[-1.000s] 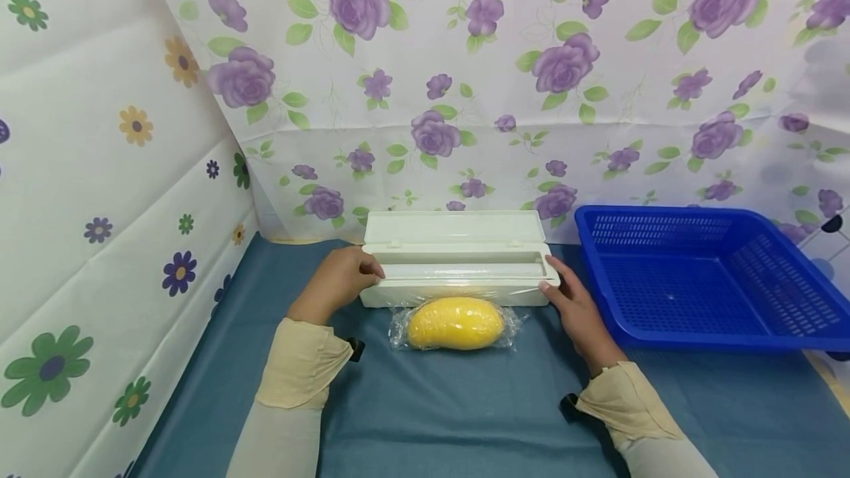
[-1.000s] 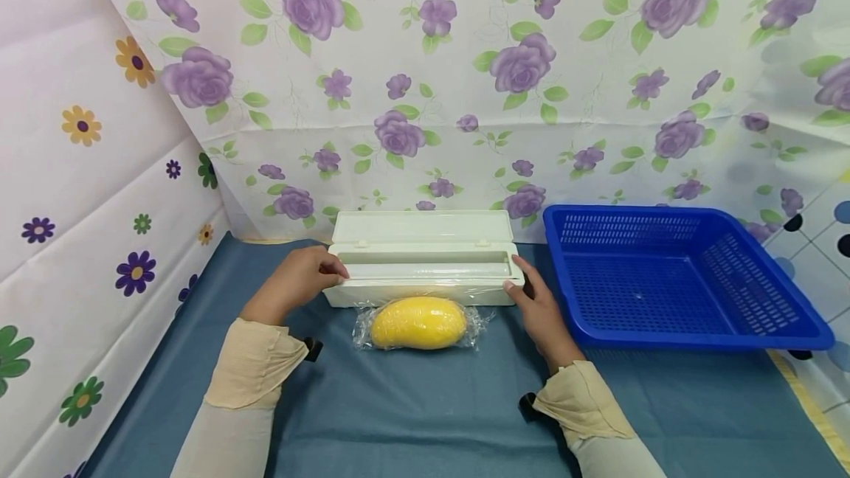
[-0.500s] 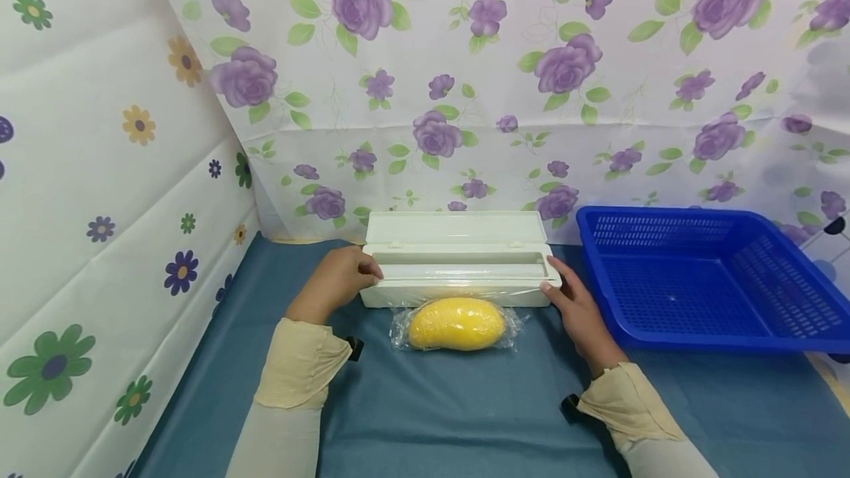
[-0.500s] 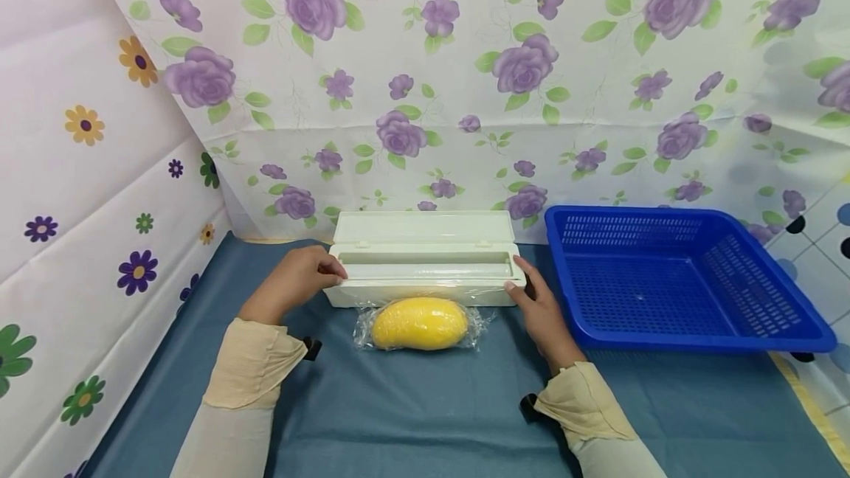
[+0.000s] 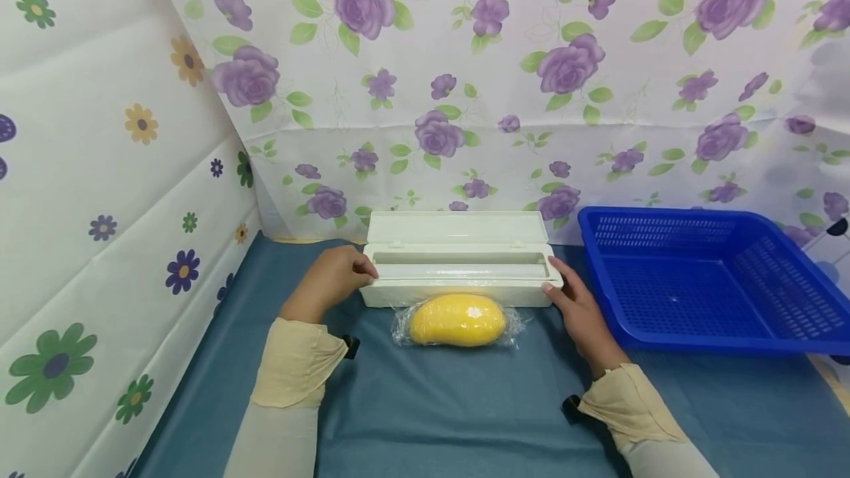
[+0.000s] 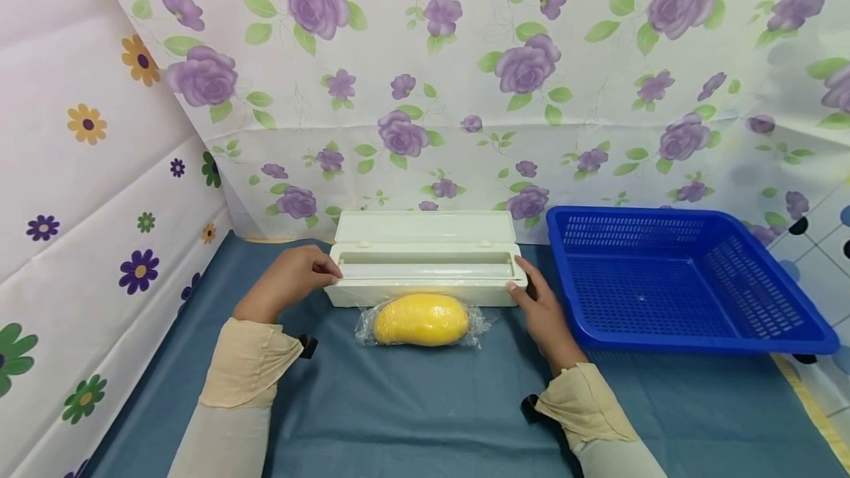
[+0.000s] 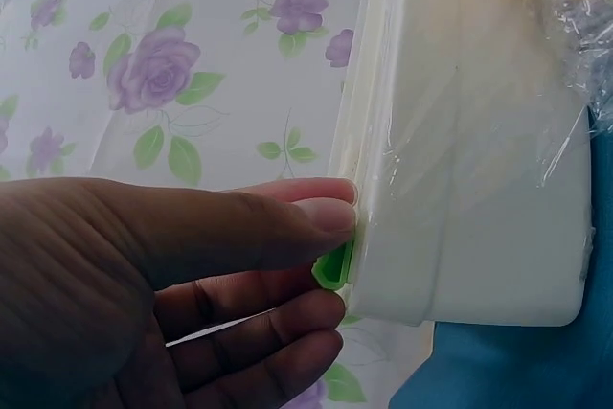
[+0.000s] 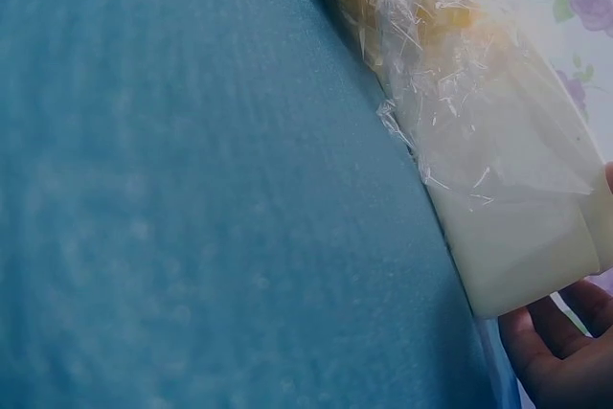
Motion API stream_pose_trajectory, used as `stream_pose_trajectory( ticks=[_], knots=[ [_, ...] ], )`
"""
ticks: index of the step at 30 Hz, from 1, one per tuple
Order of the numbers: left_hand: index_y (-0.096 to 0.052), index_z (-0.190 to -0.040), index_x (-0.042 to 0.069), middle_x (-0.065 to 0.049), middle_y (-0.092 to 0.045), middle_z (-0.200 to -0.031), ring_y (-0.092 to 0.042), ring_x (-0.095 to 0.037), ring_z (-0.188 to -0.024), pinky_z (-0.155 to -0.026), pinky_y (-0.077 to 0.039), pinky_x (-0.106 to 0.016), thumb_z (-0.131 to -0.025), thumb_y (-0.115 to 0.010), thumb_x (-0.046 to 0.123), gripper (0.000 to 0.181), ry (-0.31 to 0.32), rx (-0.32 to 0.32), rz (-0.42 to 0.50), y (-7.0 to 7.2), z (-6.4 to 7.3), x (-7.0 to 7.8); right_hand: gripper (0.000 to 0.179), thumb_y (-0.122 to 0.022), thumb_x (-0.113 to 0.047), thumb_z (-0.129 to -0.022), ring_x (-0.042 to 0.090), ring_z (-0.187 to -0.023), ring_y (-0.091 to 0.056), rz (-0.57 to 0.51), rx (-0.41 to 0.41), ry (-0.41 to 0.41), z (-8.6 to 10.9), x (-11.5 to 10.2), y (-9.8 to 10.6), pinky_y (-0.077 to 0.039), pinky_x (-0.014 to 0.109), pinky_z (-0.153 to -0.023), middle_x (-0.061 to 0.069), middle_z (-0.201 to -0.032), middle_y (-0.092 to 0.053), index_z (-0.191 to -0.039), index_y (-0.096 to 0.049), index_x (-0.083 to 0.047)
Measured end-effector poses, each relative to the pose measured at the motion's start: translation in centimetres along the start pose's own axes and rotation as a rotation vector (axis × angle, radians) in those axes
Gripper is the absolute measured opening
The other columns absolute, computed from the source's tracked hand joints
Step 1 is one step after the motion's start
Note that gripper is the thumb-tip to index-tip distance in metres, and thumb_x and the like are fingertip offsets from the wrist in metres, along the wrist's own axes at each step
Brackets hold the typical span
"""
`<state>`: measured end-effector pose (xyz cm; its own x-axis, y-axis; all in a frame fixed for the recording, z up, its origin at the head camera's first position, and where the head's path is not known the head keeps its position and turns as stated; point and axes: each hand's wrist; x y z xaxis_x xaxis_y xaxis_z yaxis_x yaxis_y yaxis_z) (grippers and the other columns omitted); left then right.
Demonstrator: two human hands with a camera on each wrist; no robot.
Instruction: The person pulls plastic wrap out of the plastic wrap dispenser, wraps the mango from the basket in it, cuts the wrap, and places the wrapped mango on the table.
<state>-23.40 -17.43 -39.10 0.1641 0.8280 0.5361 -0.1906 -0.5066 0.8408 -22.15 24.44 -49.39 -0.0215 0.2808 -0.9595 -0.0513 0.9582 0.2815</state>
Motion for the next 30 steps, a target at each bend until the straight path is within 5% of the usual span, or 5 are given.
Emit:
stream_pose_trajectory(
  ticks=[19, 24, 30],
  knots=[
    [-0.074, -0.109, 0.013, -0.012, -0.065, -0.111, -0.062, -0.028, -0.102, -0.085, -0.053, -0.045, -0.095, -0.069, 0.015, 0.015, 0.027, -0.044, 0.036, -0.1, -0.4, -0.5, 0.066, -0.053, -0.044, -0.104, 0.032, -0.155, -0.022, 0.015, 0.012, -0.008, -0.2, 0.3, -0.1, -0.023, 0.060, -0.122, 0.007, -0.170, -0.018, -0.161, -0.026, -0.028],
    [-0.073, -0.110, 0.013, -0.013, -0.061, -0.112, -0.059, -0.028, -0.102, -0.085, -0.051, -0.045, -0.095, -0.069, 0.017, 0.015, -0.010, 0.014, 0.055, -0.1, -0.3, -0.1, 0.064, -0.051, -0.042, -0.105, 0.033, -0.155, -0.022, 0.011, 0.005, -0.004, -0.2, 0.2, -0.1, -0.023, 0.060, -0.122, 0.009, -0.170, -0.018, -0.161, -0.025, -0.027],
    [-0.071, -0.100, 0.015, -0.006, -0.060, -0.095, -0.055, -0.021, -0.085, -0.073, -0.048, -0.037, -0.096, -0.069, 0.021, 0.007, -0.093, 0.078, 0.060, -0.2, 0.3, 2.1, 0.064, -0.050, -0.044, -0.105, 0.033, -0.155, -0.022, 0.009, 0.011, -0.002, -0.1, 0.2, 0.0, -0.022, 0.060, -0.122, 0.008, -0.170, -0.018, -0.161, -0.025, -0.027]
  ],
)
Point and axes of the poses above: each hand's wrist, its own z-axis away from the middle knuckle, its own y-axis out of the back of the hand, x = y × z
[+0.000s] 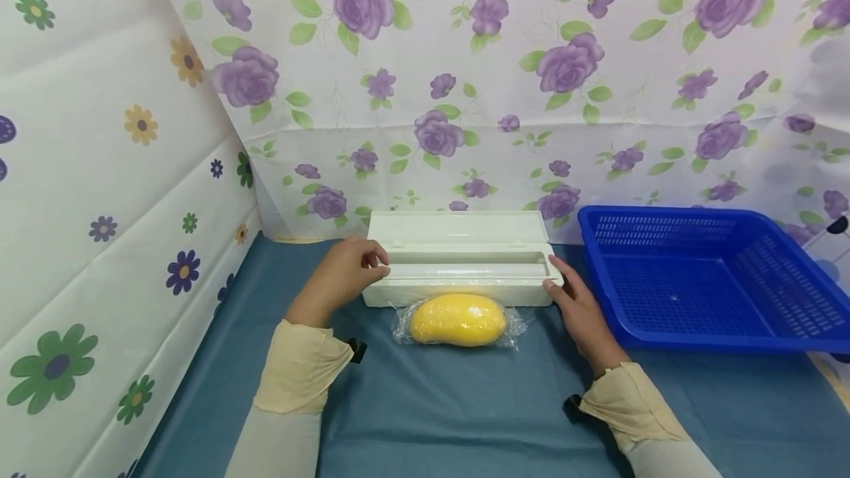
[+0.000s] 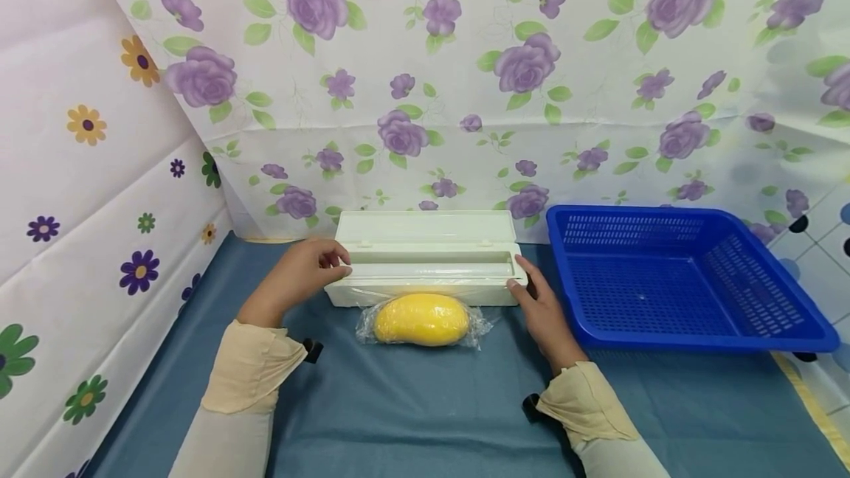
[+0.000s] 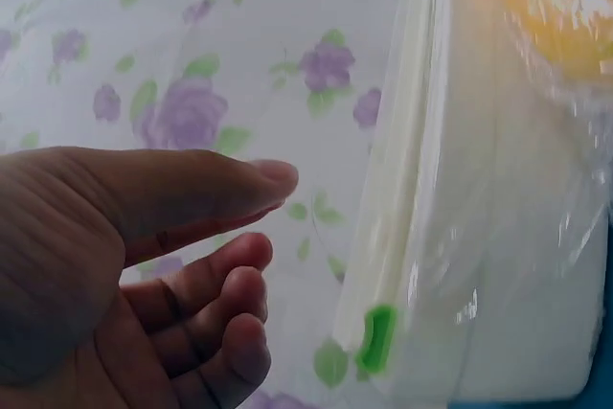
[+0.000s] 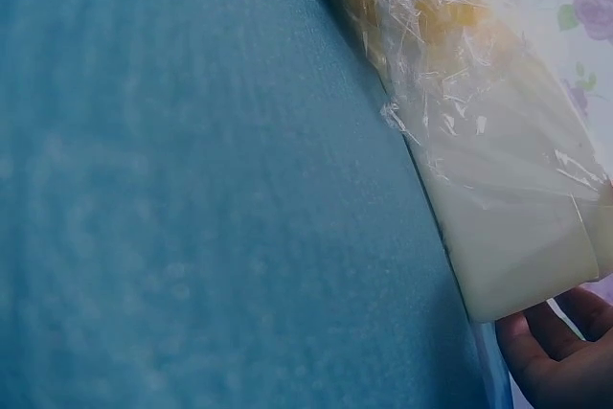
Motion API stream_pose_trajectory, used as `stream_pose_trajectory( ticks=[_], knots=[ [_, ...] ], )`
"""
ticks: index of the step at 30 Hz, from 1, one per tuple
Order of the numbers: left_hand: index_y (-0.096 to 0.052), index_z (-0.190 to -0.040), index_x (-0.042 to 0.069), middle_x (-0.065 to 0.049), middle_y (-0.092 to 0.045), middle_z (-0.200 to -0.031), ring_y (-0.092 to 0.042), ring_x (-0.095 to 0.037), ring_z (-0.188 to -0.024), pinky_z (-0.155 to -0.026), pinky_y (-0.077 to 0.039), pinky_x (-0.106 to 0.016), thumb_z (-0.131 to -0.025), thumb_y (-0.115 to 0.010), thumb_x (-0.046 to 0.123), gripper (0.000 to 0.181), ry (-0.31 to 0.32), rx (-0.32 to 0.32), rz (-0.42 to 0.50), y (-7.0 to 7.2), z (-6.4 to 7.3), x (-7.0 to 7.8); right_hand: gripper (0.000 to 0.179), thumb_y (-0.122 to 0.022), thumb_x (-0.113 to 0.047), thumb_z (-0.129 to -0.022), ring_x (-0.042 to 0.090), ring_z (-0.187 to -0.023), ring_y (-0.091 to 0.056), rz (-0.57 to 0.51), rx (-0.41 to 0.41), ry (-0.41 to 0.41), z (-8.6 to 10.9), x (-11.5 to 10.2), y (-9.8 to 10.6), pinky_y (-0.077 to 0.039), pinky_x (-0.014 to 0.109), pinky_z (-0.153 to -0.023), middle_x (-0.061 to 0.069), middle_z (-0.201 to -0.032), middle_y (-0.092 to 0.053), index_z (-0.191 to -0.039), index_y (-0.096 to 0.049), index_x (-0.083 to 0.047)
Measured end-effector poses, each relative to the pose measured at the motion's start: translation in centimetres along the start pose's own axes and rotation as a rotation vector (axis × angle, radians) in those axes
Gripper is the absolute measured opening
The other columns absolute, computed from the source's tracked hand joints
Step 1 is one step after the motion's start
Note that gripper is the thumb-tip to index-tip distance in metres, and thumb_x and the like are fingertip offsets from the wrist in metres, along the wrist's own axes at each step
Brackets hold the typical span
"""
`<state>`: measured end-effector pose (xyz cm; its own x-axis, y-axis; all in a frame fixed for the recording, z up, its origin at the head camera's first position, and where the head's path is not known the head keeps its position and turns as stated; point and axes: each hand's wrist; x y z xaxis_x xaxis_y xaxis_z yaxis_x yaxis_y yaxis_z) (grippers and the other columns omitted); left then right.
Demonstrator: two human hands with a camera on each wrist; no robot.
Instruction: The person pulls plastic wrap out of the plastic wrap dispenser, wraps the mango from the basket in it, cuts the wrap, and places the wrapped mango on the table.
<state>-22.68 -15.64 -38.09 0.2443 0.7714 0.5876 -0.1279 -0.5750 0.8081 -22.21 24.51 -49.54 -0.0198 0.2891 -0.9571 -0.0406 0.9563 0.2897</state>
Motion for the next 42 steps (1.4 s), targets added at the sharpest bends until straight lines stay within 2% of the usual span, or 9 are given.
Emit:
stream_pose_trajectory(
  ticks=[8, 18, 21, 26, 31, 34, 38, 40, 42],
  knots=[
    [-0.070, -0.097, 0.016, -0.003, -0.059, -0.087, -0.054, -0.016, -0.076, -0.071, -0.047, -0.033, -0.097, -0.068, 0.022, 0.006, -0.060, -0.001, 0.024, -0.7, 0.4, 1.5, 0.064, -0.047, -0.045, -0.106, 0.032, -0.155, -0.021, -0.016, -0.007, 0.003, 0.3, -0.6, -0.1, -0.021, 0.060, -0.123, 0.008, -0.169, -0.018, -0.162, -0.024, -0.025],
    [-0.071, -0.103, 0.015, -0.003, -0.061, -0.090, -0.058, -0.018, -0.084, -0.072, -0.048, -0.032, -0.098, -0.066, 0.021, 0.009, -0.046, -0.015, 0.095, -0.7, 1.0, 1.0, 0.067, -0.044, -0.056, -0.103, 0.031, -0.157, -0.017, 0.040, 0.019, -0.003, -0.1, 0.1, -0.2, -0.019, 0.062, -0.123, 0.006, -0.170, -0.018, -0.162, -0.025, -0.028],
    [-0.072, -0.104, 0.014, -0.002, -0.063, -0.090, -0.058, -0.016, -0.082, -0.072, -0.049, -0.033, -0.098, -0.066, 0.020, 0.010, -0.049, -0.035, 0.079, -1.5, 1.3, 1.1, 0.068, -0.042, -0.058, -0.103, 0.033, -0.157, -0.015, 0.056, 0.021, -0.011, -0.1, 0.0, -0.2, -0.019, 0.063, -0.122, 0.006, -0.170, -0.017, -0.162, -0.025, -0.028],
    [-0.074, -0.107, 0.012, 0.001, -0.064, -0.091, -0.059, -0.011, -0.081, -0.076, -0.052, -0.032, -0.097, -0.068, 0.016, 0.014, -0.074, -0.078, 0.012, -3.9, 1.7, 2.0, 0.067, -0.038, -0.059, -0.104, 0.033, -0.157, -0.015, 0.076, 0.033, -0.016, 0.0, -0.2, -0.2, -0.019, 0.064, -0.122, 0.006, -0.170, -0.018, -0.162, -0.024, -0.029],
    [-0.075, -0.111, 0.009, -0.006, -0.065, -0.100, -0.064, -0.022, -0.094, -0.086, -0.053, -0.039, -0.092, -0.073, 0.012, 0.019, -0.149, -0.073, 0.009, -5.6, 2.2, 3.5, 0.070, -0.043, -0.057, -0.103, 0.037, -0.156, -0.017, 0.162, 0.067, 0.002, 0.6, -1.0, -0.5, -0.021, 0.065, -0.120, 0.010, -0.170, -0.015, -0.163, -0.018, -0.030],
    [-0.074, -0.115, 0.008, -0.010, -0.064, -0.106, -0.063, -0.028, -0.096, -0.085, -0.052, -0.041, -0.091, -0.074, 0.011, 0.024, -0.206, -0.081, 0.020, -6.2, 2.5, 4.1, 0.071, -0.053, -0.049, -0.102, 0.040, -0.155, -0.019, 0.285, 0.145, 0.099, 1.3, -2.1, -1.2, -0.023, 0.069, -0.117, 0.012, -0.169, -0.017, -0.162, -0.022, -0.029],
    [-0.074, -0.116, 0.008, -0.010, -0.062, -0.108, -0.061, -0.026, -0.093, -0.082, -0.051, -0.039, -0.091, -0.075, 0.012, 0.026, -0.236, -0.083, -0.001, -6.8, 2.7, 4.5, 0.064, -0.068, -0.022, -0.096, 0.042, -0.147, -0.031, 0.415, 0.256, 0.402, 2.5, -4.0, -2.8, -0.031, 0.069, -0.111, 0.018, -0.162, -0.031, -0.154, -0.042, -0.017],
    [-0.074, -0.117, 0.007, -0.009, -0.063, -0.109, -0.062, -0.025, -0.096, -0.085, -0.052, -0.039, -0.090, -0.076, 0.012, 0.027, -0.251, -0.082, -0.026, -7.1, 2.6, 4.5, 0.058, -0.073, -0.011, -0.090, 0.040, -0.138, -0.042, 0.468, 0.256, 0.571, 3.0, -4.8, -3.6, -0.037, 0.064, -0.107, 0.020, -0.150, -0.045, -0.145, -0.053, -0.009],
    [-0.074, -0.118, 0.006, -0.009, -0.063, -0.111, -0.062, -0.025, -0.100, -0.089, -0.053, -0.040, -0.089, -0.077, 0.012, 0.030, -0.274, -0.094, -0.063, -7.5, 2.6, 4.6, 0.052, -0.076, -0.007, -0.086, 0.037, -0.127, -0.052, 0.524, 0.204, 0.707, 3.5, -5.4, -4.4, -0.042, 0.058, -0.103, 0.019, -0.136, -0.056, -0.135, -0.060, -0.005]
  ],
)
Point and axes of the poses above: each hand's wrist, its own z-axis away from the middle knuckle, its own y-axis out of the back of the hand, x = y × z
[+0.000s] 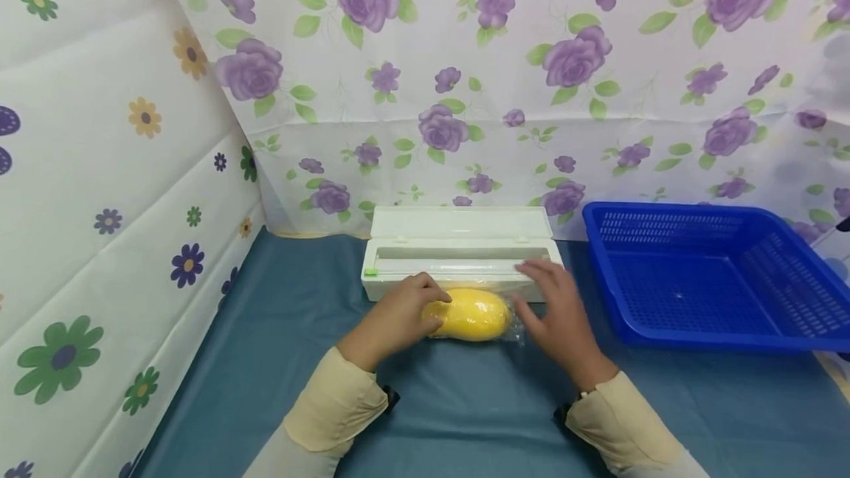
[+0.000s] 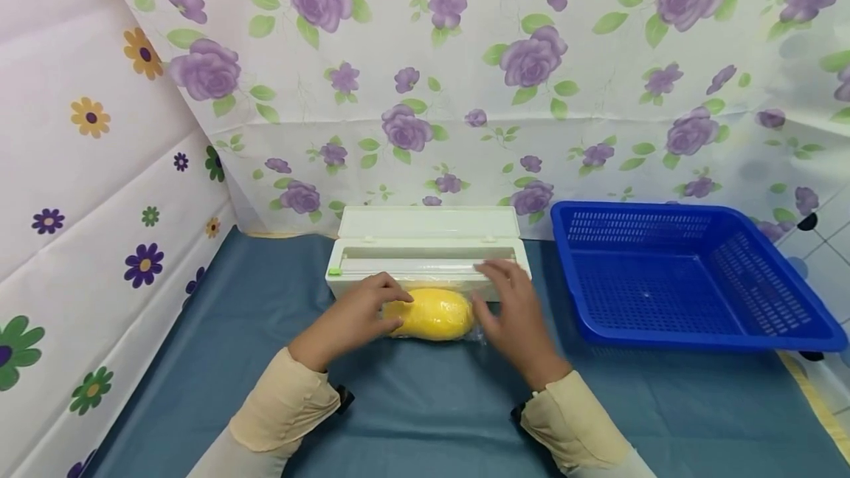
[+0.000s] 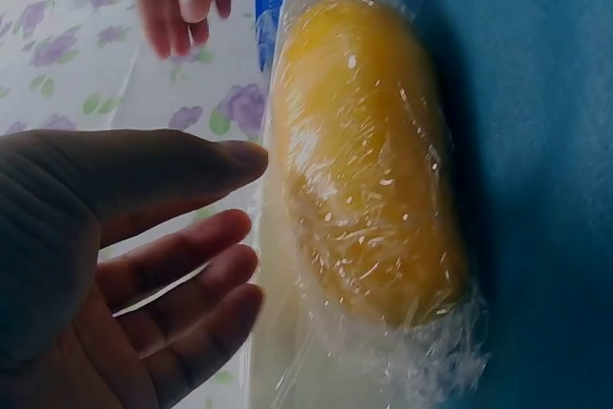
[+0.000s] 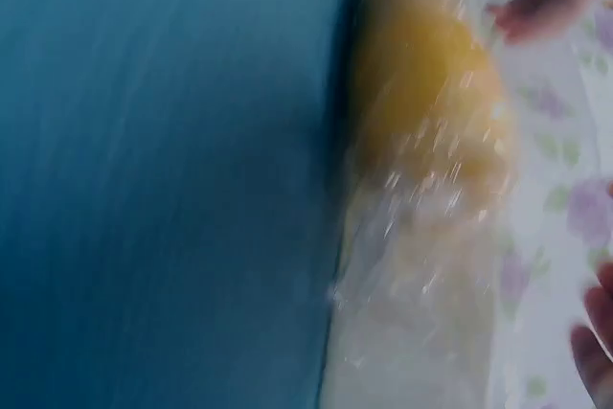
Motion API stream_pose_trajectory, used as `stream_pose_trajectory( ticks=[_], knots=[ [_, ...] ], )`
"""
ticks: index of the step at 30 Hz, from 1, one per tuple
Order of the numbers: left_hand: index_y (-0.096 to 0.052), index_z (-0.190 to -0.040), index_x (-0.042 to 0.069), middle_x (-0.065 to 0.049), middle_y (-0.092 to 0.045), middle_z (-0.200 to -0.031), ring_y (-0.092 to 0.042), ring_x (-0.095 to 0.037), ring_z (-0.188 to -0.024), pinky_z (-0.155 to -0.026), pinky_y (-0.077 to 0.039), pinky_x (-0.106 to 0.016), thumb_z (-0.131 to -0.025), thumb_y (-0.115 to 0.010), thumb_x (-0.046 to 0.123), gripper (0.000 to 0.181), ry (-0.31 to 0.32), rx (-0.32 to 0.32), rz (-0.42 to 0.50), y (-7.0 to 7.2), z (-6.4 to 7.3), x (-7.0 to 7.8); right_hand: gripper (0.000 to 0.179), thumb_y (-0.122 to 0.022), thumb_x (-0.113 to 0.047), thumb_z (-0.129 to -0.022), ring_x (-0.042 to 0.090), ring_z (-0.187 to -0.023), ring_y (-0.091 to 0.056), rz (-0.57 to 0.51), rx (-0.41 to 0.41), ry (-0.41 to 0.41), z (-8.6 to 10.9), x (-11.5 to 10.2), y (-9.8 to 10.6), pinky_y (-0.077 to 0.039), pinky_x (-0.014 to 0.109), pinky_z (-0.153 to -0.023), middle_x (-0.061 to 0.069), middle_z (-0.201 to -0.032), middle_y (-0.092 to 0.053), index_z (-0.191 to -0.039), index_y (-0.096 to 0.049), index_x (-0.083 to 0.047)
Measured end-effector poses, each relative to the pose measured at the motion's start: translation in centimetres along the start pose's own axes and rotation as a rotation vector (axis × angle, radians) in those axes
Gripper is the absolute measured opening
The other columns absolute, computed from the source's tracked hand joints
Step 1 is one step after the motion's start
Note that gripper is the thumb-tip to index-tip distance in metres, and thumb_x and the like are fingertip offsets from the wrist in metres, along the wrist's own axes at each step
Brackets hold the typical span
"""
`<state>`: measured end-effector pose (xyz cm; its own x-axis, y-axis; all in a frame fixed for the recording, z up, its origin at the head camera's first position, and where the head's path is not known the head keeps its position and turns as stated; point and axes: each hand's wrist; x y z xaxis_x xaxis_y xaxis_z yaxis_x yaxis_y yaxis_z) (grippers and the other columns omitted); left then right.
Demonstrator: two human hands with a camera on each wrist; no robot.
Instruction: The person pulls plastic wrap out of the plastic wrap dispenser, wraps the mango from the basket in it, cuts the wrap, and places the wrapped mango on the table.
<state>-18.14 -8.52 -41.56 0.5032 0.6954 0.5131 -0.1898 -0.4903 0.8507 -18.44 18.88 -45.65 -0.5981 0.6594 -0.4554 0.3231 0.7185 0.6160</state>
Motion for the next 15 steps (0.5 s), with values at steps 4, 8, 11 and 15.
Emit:
stream_pose_trajectory(
  ticks=[4, 8, 11, 15],
  knots=[
    [-0.073, -0.122, 0.006, -0.008, -0.063, -0.115, -0.060, -0.023, -0.106, -0.096, -0.051, -0.039, -0.088, -0.078, 0.014, 0.035, -0.055, -0.035, -0.090, -0.6, -0.2, 0.1, 0.046, -0.082, -0.016, -0.083, 0.030, -0.114, -0.059, 0.053, -0.142, 0.171, 0.3, -1.5, -0.7, -0.049, 0.051, -0.097, 0.011, -0.121, -0.064, -0.124, -0.066, -0.007],
    [-0.072, -0.123, 0.006, -0.008, -0.063, -0.116, -0.059, -0.023, -0.107, -0.098, -0.050, -0.039, -0.088, -0.078, 0.015, 0.036, -0.071, -0.035, -0.122, -0.7, -0.2, 0.1, 0.053, -0.086, -0.026, -0.081, 0.030, -0.122, -0.057, 0.120, -0.279, 0.223, 0.7, -2.2, -1.4, -0.046, 0.055, -0.103, 0.008, -0.129, -0.062, -0.127, -0.065, -0.012],
    [-0.072, -0.124, 0.006, -0.008, -0.063, -0.117, -0.060, -0.024, -0.108, -0.099, -0.051, -0.040, -0.089, -0.077, 0.015, 0.037, -0.066, -0.036, -0.112, -0.7, -0.2, 0.1, 0.059, -0.088, -0.029, -0.079, 0.030, -0.129, -0.054, 0.163, -0.341, 0.231, 1.0, -2.3, -1.8, -0.043, 0.058, -0.107, 0.007, -0.135, -0.060, -0.131, -0.064, -0.015],
    [-0.070, -0.127, 0.006, -0.008, -0.063, -0.119, -0.060, -0.023, -0.109, -0.099, -0.051, -0.040, -0.090, -0.076, 0.017, 0.038, -0.050, -0.061, -0.095, -0.7, -0.1, 0.2, 0.062, -0.089, -0.028, -0.078, 0.031, -0.131, -0.053, 0.192, -0.367, 0.221, 1.3, -2.0, -2.1, -0.042, 0.058, -0.109, 0.009, -0.139, -0.057, -0.133, -0.062, -0.016]
  ],
)
Point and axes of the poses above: each hand's wrist, its own z-axis away from the middle knuckle, its own y-axis out of the back of the hand, x = y × z
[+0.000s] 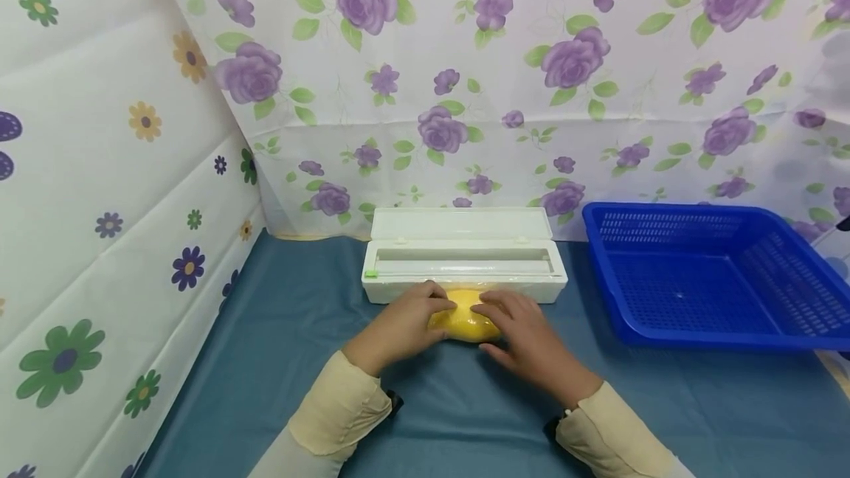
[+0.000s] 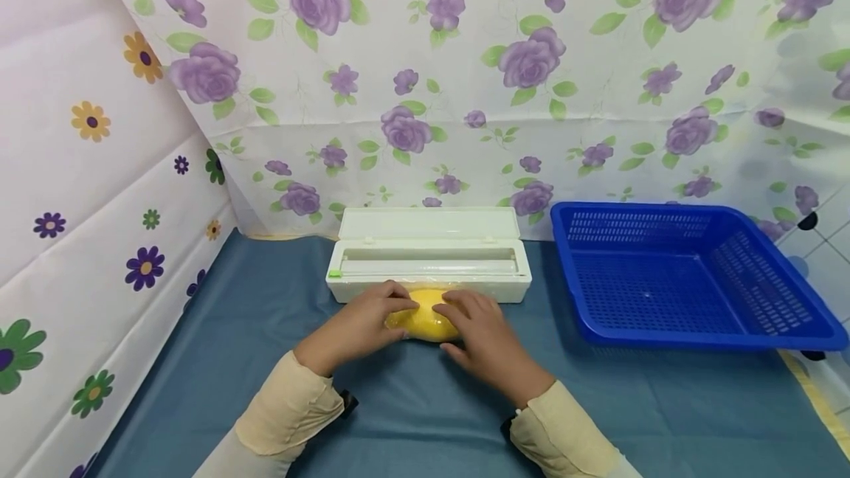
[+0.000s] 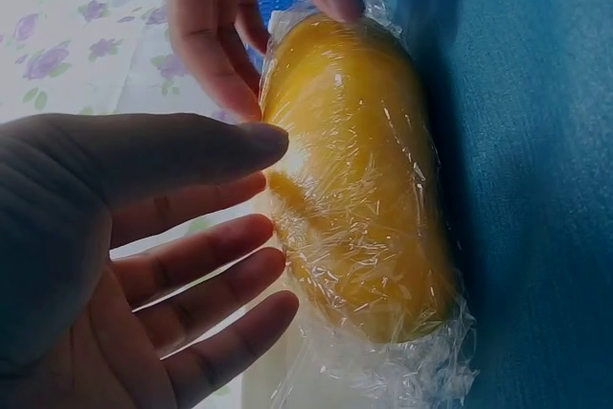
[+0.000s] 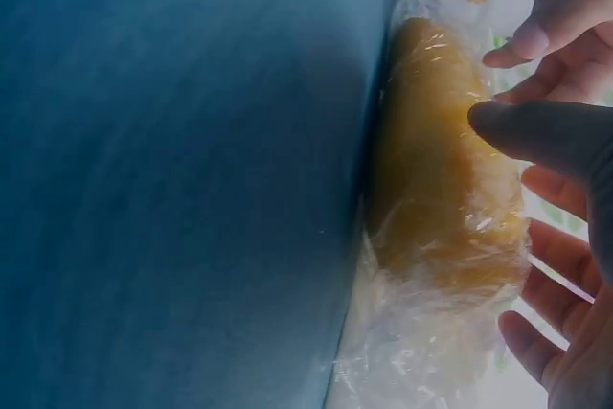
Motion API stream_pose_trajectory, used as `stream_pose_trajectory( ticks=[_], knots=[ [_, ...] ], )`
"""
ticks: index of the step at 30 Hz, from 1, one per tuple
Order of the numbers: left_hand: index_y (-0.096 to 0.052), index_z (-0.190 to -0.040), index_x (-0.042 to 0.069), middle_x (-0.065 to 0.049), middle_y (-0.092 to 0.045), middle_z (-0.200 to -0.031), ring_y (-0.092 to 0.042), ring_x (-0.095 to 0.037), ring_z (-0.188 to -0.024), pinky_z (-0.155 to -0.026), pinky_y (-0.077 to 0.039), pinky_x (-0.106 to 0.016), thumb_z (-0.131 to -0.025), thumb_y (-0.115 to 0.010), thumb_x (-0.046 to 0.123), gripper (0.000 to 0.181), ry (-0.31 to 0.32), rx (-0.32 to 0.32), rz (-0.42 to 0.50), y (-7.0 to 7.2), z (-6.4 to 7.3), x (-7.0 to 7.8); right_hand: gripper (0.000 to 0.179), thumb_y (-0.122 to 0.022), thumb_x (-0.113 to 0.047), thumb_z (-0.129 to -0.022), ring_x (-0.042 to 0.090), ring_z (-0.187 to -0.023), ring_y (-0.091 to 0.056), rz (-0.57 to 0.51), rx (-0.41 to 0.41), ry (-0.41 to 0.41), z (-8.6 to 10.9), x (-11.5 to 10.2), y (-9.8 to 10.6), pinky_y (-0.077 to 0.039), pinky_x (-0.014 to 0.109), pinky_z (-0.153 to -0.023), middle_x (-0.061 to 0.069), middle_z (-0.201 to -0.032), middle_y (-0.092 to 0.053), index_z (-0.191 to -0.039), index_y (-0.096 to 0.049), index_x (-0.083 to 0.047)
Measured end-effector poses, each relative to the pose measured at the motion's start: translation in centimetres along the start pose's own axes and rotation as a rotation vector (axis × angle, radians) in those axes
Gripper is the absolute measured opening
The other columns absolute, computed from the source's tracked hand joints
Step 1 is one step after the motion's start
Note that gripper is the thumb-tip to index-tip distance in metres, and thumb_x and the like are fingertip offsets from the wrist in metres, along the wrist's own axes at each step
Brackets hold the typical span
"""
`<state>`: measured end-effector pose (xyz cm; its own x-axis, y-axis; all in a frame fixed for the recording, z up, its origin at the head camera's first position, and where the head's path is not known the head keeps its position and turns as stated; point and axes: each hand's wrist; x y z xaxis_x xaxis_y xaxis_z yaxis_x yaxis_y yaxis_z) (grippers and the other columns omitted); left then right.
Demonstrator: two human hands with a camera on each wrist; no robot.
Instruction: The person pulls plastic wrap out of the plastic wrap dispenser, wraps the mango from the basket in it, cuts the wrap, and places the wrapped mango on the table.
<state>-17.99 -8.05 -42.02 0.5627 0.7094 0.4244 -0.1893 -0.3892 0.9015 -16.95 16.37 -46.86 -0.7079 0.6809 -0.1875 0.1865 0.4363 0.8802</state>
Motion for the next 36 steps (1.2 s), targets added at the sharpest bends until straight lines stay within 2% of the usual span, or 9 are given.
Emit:
stream_pose_trajectory(
  ticks=[8, 14, 20, 26, 31, 36],
  knots=[
    [-0.067, -0.131, 0.005, -0.009, -0.061, -0.123, -0.060, -0.023, -0.113, -0.099, -0.051, -0.039, -0.091, -0.075, 0.019, 0.043, 0.021, -0.022, 0.022, -0.07, 0.04, -0.01, 0.072, -0.091, -0.021, -0.074, 0.035, -0.131, -0.054, 0.014, -0.004, -0.007, 0.17, 0.66, -0.51, -0.044, 0.059, -0.106, 0.012, -0.143, -0.055, -0.138, -0.058, -0.017],
    [-0.063, -0.135, 0.005, -0.009, -0.060, -0.127, -0.059, -0.023, -0.114, -0.100, -0.051, -0.039, -0.091, -0.076, 0.022, 0.049, 0.029, -0.016, 0.020, -0.15, 0.09, 0.05, 0.069, -0.090, -0.016, -0.075, 0.035, -0.125, -0.057, -0.009, 0.031, -0.004, 0.07, 1.01, -0.69, -0.050, 0.052, -0.102, 0.018, -0.137, -0.057, -0.136, -0.060, -0.017],
    [-0.061, -0.137, 0.006, -0.010, -0.059, -0.128, -0.059, -0.024, -0.113, -0.100, -0.051, -0.040, -0.091, -0.076, 0.021, 0.051, 0.038, 0.002, 0.036, -0.23, 0.05, -0.03, 0.067, -0.087, -0.019, -0.080, 0.031, -0.126, -0.056, -0.082, 0.009, -0.054, 0.02, 1.02, -0.39, -0.049, 0.050, -0.105, 0.013, -0.136, -0.057, -0.139, -0.056, -0.011],
    [-0.063, -0.129, 0.005, -0.012, -0.060, -0.127, -0.059, -0.028, -0.115, -0.101, -0.050, -0.042, -0.091, -0.076, 0.020, 0.043, 0.049, 0.029, 0.043, -0.29, 0.07, -0.01, 0.061, -0.082, -0.022, -0.086, 0.031, -0.130, -0.056, -0.151, 0.009, -0.096, 0.26, 0.98, -0.35, -0.046, 0.052, -0.109, 0.012, -0.139, -0.058, -0.138, -0.054, -0.006],
    [-0.063, -0.124, 0.004, -0.011, -0.061, -0.125, -0.060, -0.028, -0.115, -0.101, -0.050, -0.042, -0.090, -0.076, 0.016, 0.038, 0.054, 0.064, 0.053, -0.52, 0.02, -0.06, 0.058, -0.075, -0.024, -0.092, 0.032, -0.132, -0.055, -0.182, -0.004, -0.147, 0.48, 1.00, -0.48, -0.043, 0.053, -0.110, 0.011, -0.142, -0.058, -0.141, -0.052, -0.007],
    [-0.066, -0.123, 0.003, -0.011, -0.060, -0.124, -0.060, -0.027, -0.112, -0.099, -0.051, -0.042, -0.089, -0.076, 0.015, 0.038, 0.044, 0.092, 0.043, -0.62, -0.07, -0.12, 0.055, -0.072, -0.024, -0.095, 0.028, -0.129, -0.055, -0.237, -0.002, -0.178, 0.39, 1.01, -0.51, -0.047, 0.051, -0.107, 0.010, -0.141, -0.052, -0.143, -0.052, -0.009]
  ],
)
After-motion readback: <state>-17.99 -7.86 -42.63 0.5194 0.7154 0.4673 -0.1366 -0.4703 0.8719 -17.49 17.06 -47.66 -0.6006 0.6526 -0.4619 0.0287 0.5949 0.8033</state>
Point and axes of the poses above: each hand's wrist, its own z-axis away from the middle knuckle, its own y-axis out of the back of the hand, x = y × z
